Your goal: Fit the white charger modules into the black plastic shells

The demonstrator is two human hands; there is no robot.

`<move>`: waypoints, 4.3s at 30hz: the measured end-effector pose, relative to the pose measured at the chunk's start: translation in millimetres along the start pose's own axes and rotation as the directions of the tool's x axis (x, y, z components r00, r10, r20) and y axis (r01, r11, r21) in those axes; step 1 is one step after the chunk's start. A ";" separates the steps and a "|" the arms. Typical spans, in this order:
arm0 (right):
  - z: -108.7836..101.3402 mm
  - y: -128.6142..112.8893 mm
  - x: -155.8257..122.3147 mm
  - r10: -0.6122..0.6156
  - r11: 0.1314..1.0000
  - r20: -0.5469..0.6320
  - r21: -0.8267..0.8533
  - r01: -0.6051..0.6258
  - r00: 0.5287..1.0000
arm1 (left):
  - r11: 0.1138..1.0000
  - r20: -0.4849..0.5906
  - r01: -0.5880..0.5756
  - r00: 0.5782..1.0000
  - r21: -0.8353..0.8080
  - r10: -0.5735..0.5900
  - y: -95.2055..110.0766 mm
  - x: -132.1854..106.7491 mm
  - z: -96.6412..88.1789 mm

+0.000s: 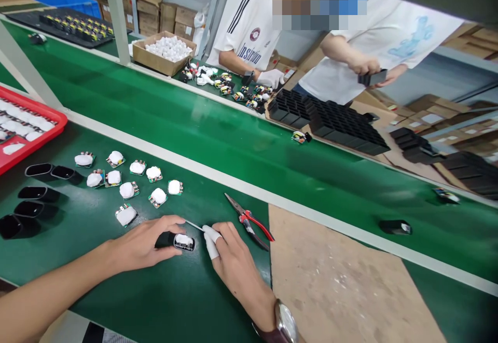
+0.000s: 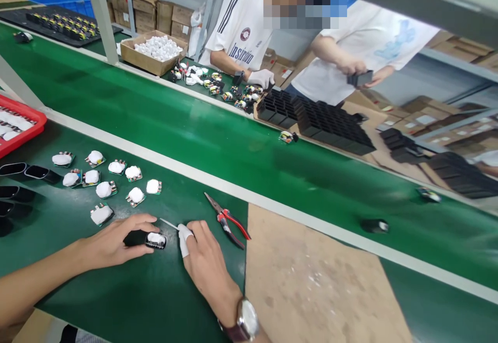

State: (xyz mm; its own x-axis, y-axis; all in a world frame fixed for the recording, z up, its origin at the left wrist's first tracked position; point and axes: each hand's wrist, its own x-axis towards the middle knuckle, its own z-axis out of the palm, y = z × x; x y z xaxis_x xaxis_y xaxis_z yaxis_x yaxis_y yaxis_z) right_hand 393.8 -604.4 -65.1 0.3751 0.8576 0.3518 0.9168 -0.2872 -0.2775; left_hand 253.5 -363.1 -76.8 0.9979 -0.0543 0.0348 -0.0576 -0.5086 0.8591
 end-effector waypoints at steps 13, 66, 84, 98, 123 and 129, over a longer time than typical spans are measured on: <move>-35.1 -23.3 -17.2 -0.078 0.990 0.020 -0.112 0.080 0.997 | 1.000 -0.018 0.026 0.999 -0.004 -0.027 -3.1 -0.9 3.5; -46.6 -63.4 -11.5 -0.168 0.913 0.032 -0.372 0.167 0.985 | 0.860 -0.256 -0.320 0.861 0.397 0.439 -0.4 -3.8 21.2; -40.6 -72.5 -16.0 -0.134 0.905 0.033 -0.403 0.136 0.990 | 0.846 -0.291 -0.311 0.840 0.432 0.458 5.4 -3.6 22.8; -37.5 -67.1 -14.2 -0.141 0.923 -0.019 -0.363 0.125 0.990 | 0.828 -0.277 -0.322 0.833 0.459 0.478 11.8 -2.9 19.9; -11.8 17.3 -36.6 0.103 0.977 -0.096 -0.179 -0.119 0.990 | 0.817 -0.156 -0.451 0.835 0.359 0.529 5.6 4.3 8.1; -21.6 -8.1 -15.1 0.036 0.994 -0.083 0.105 -0.027 0.996 | 0.902 -0.173 -0.338 0.904 0.270 0.391 -2.9 0.7 14.1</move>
State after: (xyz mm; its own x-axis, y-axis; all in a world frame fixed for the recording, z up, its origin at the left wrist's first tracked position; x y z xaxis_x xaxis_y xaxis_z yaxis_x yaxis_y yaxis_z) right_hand 383.6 -624.2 -48.8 0.4180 0.8085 0.4144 0.8867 -0.2639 -0.3795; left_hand 253.9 -373.8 -86.5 0.8846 -0.0990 0.4556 -0.3971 -0.6720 0.6250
